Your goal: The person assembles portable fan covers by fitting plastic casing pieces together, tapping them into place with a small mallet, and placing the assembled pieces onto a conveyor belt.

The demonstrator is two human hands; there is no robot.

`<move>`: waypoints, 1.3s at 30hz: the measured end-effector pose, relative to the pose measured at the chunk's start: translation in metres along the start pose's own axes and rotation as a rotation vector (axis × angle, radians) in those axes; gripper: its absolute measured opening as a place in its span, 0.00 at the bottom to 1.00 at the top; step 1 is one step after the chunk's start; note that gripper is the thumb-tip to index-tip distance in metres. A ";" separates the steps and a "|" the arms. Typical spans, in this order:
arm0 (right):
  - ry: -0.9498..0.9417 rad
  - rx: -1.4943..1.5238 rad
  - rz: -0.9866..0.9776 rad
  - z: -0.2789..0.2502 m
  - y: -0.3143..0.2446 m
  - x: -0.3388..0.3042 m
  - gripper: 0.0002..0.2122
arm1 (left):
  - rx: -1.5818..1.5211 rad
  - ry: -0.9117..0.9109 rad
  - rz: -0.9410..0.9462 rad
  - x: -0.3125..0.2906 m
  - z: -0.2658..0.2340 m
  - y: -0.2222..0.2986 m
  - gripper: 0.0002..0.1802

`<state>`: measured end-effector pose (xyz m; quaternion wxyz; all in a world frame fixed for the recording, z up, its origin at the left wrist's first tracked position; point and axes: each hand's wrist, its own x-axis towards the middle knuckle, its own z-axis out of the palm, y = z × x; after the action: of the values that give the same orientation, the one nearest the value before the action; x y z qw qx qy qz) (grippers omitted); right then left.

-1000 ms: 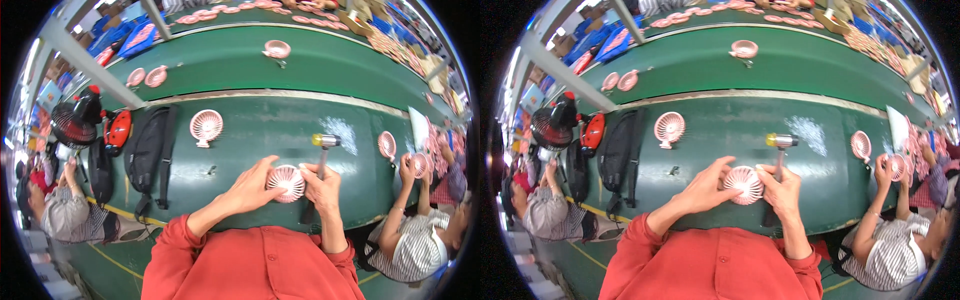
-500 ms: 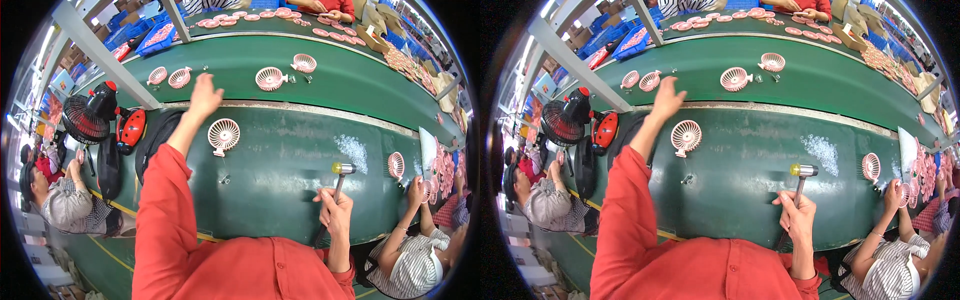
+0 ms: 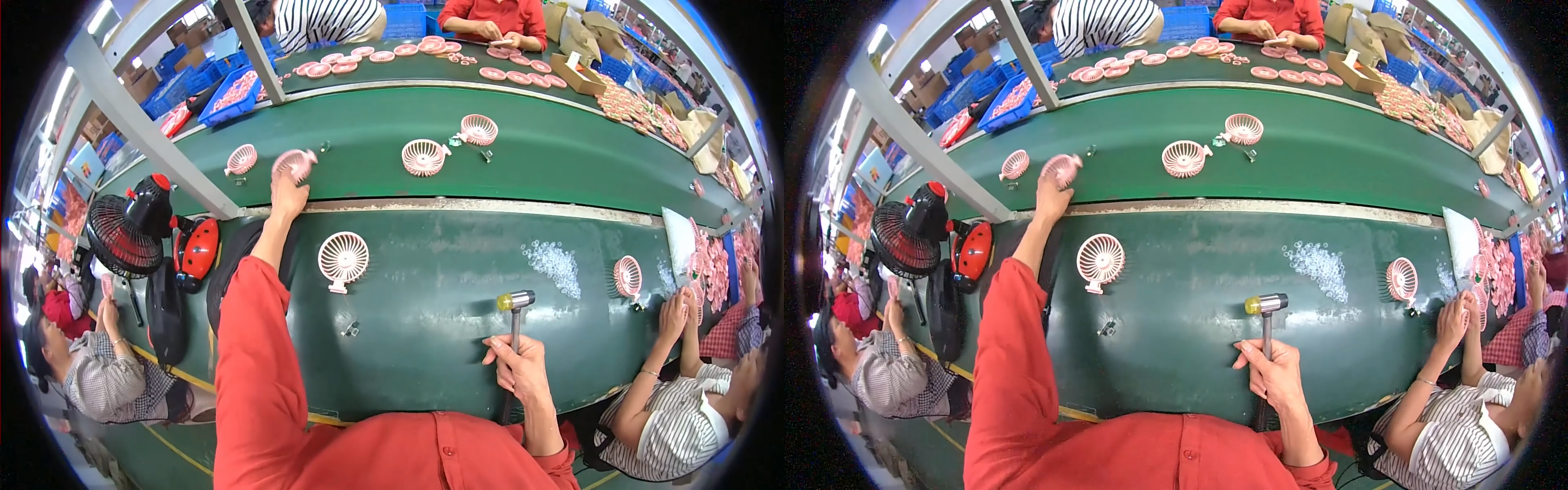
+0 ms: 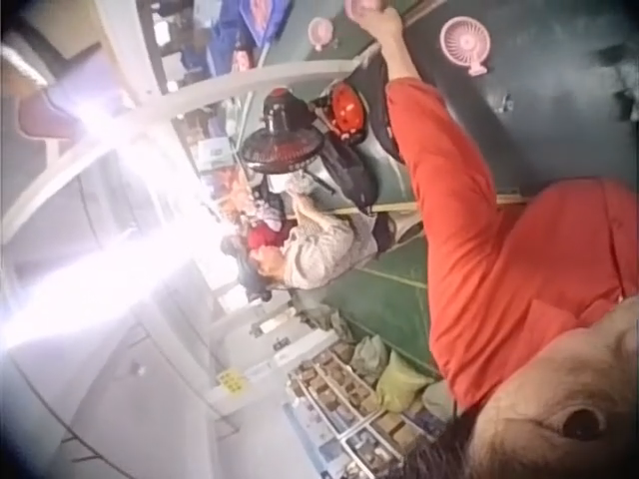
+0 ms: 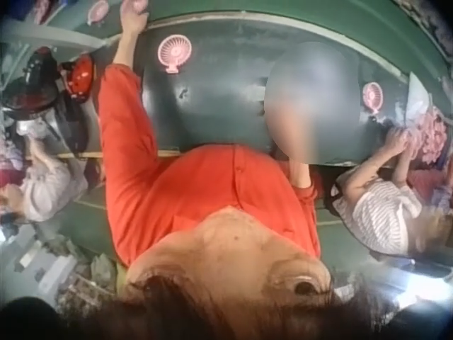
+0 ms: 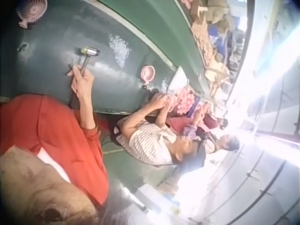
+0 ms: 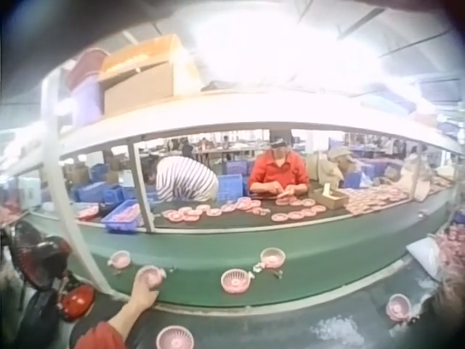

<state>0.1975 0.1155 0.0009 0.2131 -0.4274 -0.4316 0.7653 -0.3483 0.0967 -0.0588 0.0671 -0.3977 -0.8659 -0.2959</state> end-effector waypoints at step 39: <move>-0.141 -0.123 -0.169 0.033 -0.046 0.008 0.16 | -1.651 -1.005 -0.541 -0.279 -0.079 0.247 0.25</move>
<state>0.1637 0.1296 0.0444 0.2194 -0.3469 -0.5263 0.7447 0.0108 -0.0034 0.0210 -0.6727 -0.1883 -0.3788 -0.6071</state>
